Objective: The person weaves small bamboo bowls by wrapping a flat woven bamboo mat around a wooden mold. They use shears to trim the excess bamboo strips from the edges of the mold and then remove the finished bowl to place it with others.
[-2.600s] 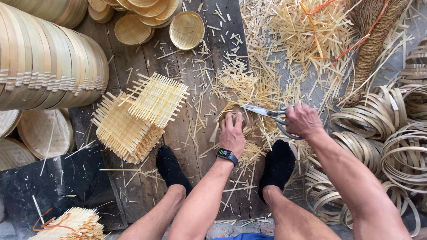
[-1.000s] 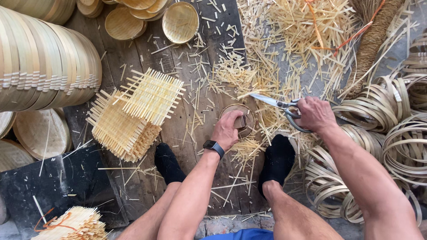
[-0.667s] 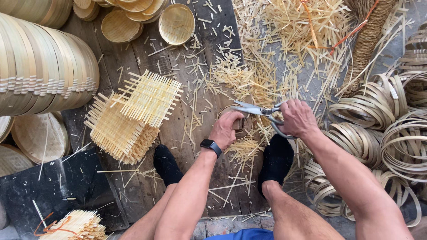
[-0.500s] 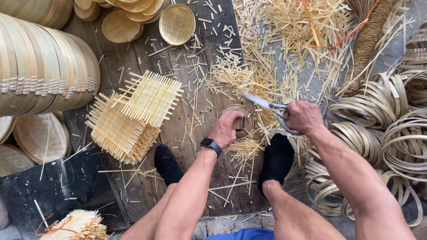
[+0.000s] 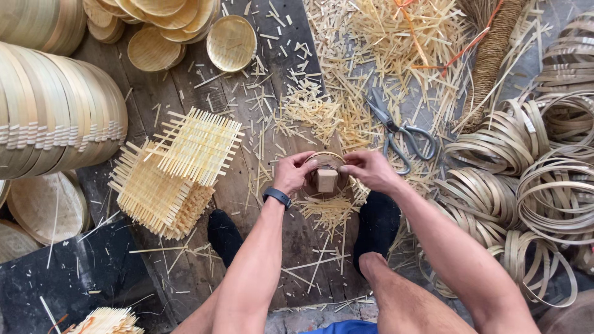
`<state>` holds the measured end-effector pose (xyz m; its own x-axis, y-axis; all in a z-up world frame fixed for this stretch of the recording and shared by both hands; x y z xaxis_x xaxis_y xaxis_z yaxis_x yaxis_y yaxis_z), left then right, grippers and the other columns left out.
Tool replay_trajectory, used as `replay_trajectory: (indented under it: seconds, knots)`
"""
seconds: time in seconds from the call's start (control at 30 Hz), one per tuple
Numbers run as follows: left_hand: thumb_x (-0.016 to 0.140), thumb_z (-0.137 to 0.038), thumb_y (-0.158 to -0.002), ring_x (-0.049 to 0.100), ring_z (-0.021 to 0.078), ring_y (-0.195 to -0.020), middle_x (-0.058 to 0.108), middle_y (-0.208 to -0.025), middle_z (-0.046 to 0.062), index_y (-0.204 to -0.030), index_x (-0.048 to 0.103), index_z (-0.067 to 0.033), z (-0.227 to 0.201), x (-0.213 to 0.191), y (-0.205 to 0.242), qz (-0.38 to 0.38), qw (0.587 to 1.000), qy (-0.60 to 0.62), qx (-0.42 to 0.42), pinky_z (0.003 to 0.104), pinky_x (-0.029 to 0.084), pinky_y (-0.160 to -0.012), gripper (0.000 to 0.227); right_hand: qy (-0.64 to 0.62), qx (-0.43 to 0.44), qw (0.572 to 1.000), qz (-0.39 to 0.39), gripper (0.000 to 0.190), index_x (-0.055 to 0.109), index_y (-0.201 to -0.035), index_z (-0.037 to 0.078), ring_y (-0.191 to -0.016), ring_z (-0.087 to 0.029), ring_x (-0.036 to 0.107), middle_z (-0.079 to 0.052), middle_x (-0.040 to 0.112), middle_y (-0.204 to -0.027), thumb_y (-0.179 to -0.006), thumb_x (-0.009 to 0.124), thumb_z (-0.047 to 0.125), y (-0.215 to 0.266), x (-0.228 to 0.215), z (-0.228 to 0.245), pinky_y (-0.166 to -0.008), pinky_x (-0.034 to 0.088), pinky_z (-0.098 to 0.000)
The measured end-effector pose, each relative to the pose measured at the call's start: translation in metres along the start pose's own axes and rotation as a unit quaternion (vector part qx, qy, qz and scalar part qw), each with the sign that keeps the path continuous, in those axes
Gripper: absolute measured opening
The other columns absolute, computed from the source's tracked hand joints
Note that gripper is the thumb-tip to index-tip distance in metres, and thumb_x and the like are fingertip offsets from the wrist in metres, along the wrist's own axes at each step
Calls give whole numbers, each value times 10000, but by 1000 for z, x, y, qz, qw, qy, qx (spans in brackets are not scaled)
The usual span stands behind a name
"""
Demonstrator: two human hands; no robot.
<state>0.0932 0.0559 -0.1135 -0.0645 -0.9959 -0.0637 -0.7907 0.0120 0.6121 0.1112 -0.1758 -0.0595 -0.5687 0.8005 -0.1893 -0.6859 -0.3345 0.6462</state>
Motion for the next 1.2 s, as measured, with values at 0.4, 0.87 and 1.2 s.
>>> replay_trajectory:
  seconds: [0.4, 0.87, 1.2]
  knots:
    - [789, -59, -877, 700, 97, -739, 796, -909, 87, -1042, 818, -6, 16, 26, -3, -134, 990, 38, -25, 246, 578, -683, 176, -85, 106, 990, -47, 156, 800, -907, 22, -573, -137, 665, -103, 764, -750, -866, 806, 172, -19, 1, -43, -532, 561, -298]
    - [590, -97, -1011, 740, 267, -959, 726, -1099, 157, -1177, 609, 61, 43, 23, 79, 9, 925, 326, -195, 430, 656, -837, 229, -304, 205, 930, -35, 275, 636, -1004, -86, -661, -239, 734, -175, 716, -865, -875, 771, 116, 16, 34, -49, -582, 643, -350]
    - [606, -81, -997, 743, 224, -822, 746, -979, 141, -1041, 693, 40, 75, 14, 64, -77, 957, 210, -183, 380, 670, -695, 156, -230, 153, 953, -121, 242, 674, -924, -82, -609, -236, 728, -155, 718, -801, -878, 766, 137, 20, 43, -49, -516, 631, -373]
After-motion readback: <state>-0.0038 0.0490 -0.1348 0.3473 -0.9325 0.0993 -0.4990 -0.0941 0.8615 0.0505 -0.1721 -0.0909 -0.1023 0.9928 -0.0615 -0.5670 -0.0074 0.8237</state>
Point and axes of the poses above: each hand's wrist, its own y-axis away from the middle knuckle, its own x-axis out of the palm, z = x × y, the point moved 7 cm from there along -y, towards the middle knuckle
